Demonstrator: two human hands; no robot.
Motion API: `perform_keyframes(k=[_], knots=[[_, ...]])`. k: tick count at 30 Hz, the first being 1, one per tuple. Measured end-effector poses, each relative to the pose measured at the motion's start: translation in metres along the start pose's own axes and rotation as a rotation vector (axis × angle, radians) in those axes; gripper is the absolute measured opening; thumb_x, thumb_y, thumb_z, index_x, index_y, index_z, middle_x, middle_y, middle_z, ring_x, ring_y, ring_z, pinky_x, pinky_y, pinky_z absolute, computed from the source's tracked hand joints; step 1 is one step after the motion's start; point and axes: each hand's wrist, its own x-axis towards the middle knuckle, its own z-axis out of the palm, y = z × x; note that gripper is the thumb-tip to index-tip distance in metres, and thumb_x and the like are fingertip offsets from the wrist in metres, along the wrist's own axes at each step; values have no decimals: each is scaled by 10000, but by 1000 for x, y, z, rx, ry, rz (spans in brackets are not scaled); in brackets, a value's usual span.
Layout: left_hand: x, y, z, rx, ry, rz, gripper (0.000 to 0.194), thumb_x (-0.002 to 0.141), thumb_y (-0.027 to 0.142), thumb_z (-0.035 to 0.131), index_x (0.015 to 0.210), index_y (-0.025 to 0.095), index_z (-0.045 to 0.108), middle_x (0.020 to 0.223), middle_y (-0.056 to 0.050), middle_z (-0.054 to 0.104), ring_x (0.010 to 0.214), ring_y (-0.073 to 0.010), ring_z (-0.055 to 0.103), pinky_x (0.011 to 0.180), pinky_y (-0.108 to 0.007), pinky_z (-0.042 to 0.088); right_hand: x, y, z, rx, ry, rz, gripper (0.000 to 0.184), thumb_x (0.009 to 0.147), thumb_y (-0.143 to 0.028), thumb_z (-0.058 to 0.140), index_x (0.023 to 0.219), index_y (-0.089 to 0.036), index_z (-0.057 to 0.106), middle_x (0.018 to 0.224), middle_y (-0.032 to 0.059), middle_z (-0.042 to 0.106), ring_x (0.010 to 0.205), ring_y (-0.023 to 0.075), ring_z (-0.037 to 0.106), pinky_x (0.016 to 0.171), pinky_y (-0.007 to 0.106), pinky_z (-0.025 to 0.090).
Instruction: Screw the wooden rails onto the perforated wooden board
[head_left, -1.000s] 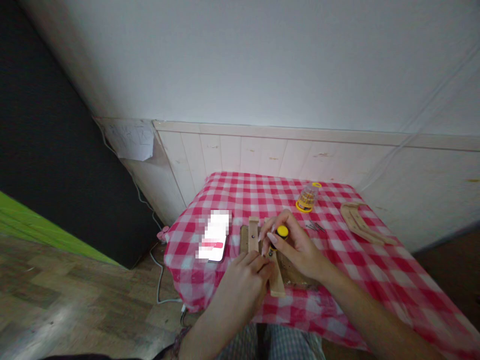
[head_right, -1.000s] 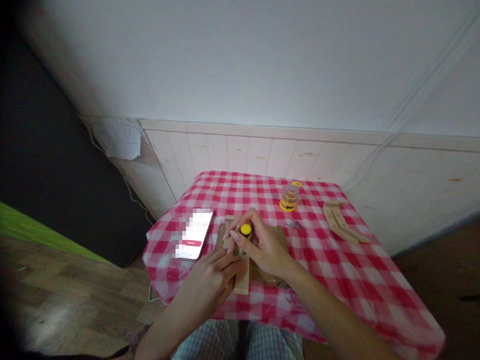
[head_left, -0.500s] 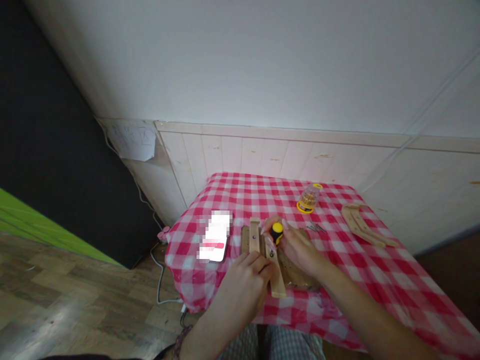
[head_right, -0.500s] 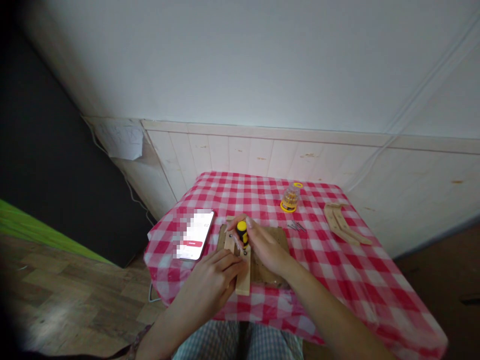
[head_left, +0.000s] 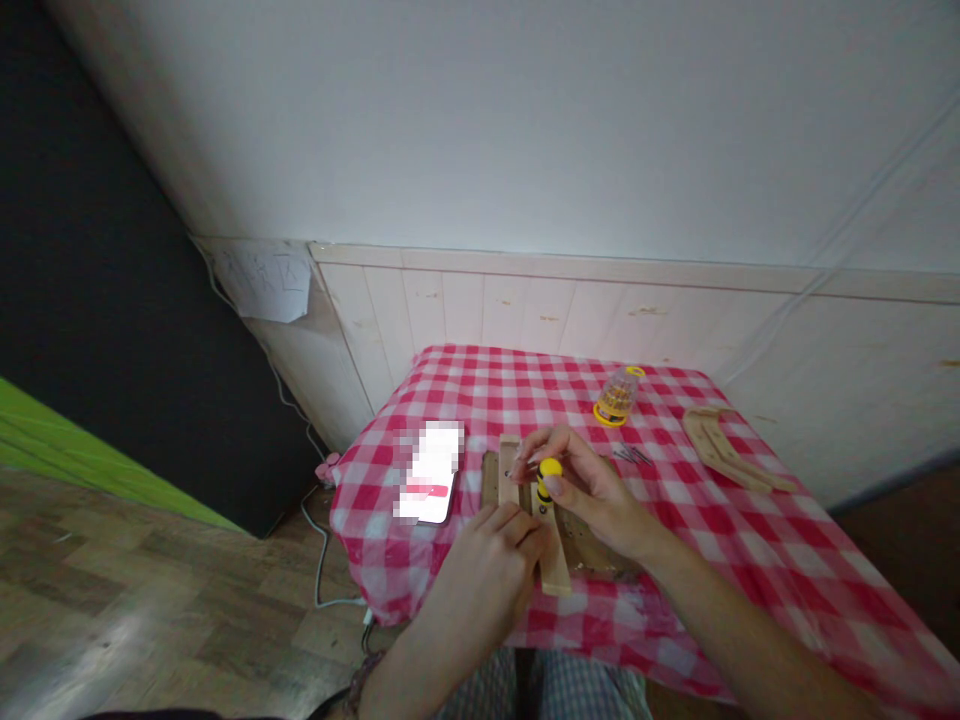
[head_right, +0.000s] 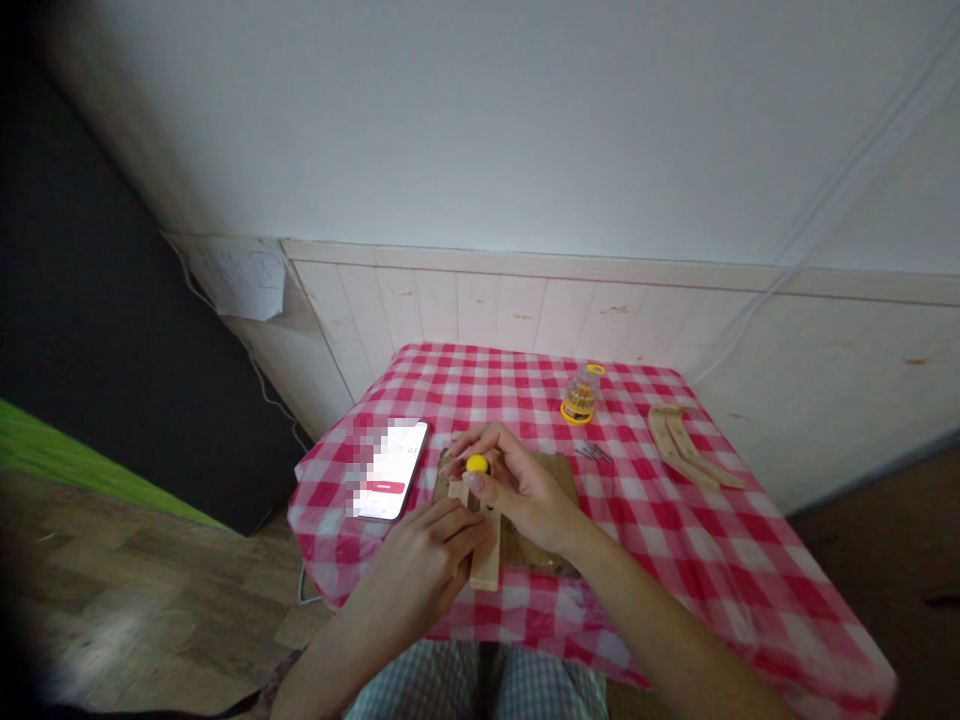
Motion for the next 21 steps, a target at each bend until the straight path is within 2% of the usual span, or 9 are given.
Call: perform_keyframes(k=[4, 7, 9, 12, 15, 21], knots=[[0, -1, 0, -7, 8, 19, 139, 904, 83, 692, 1028, 137, 726, 974, -44, 750, 952, -240, 686, 889, -397, 583, -1, 0, 1, 41, -21, 47, 126, 1000, -371, 601, 1031, -278, 522, 992, -15, 609, 793, 96, 610, 805, 283, 505], [-1, -1, 0, -4, 2, 17, 136, 913, 74, 672, 1016, 145, 724, 981, -40, 748, 933, -232, 685, 848, -380, 589, -1, 1, 2, 14, 15, 92, 166, 1006, -414, 579, 1022, -275, 488, 821, -38, 578, 704, 115, 541, 698, 267, 469], [-1, -1, 0, -3, -6, 16, 139, 909, 69, 674, 1014, 148, 719, 981, -35, 744, 918, -229, 684, 822, -372, 590, -1, 3, 3, 1, 49, 100, 243, 992, -499, 564, 1039, -268, 503, 793, -31, 550, 697, 135, 508, 681, 283, 454], [-1, -1, 0, 1, -16, 17, 124, 910, 76, 672, 1006, 144, 711, 972, -32, 738, 916, -225, 680, 824, -366, 585, -2, 8, 2, 41, 58, 138, 416, 990, -628, 439, 1086, -241, 559, 834, 16, 557, 756, 179, 528, 703, 330, 471], [-1, -1, 1, 7, -23, 12, 120, 931, 80, 639, 1005, 148, 706, 990, -39, 737, 932, -217, 675, 839, -359, 576, -4, 11, -1, 13, 59, 197, 460, 1021, -601, 356, 1081, -223, 613, 875, 46, 571, 839, 206, 557, 747, 359, 487], [1, -2, 0, 2, -33, 6, 153, 925, 55, 632, 1023, 148, 703, 995, -40, 738, 927, -221, 678, 829, -369, 584, -6, 8, -5, -80, 79, 148, 381, 971, -601, 525, 1039, -241, 631, 920, 41, 583, 892, 200, 563, 834, 364, 471]])
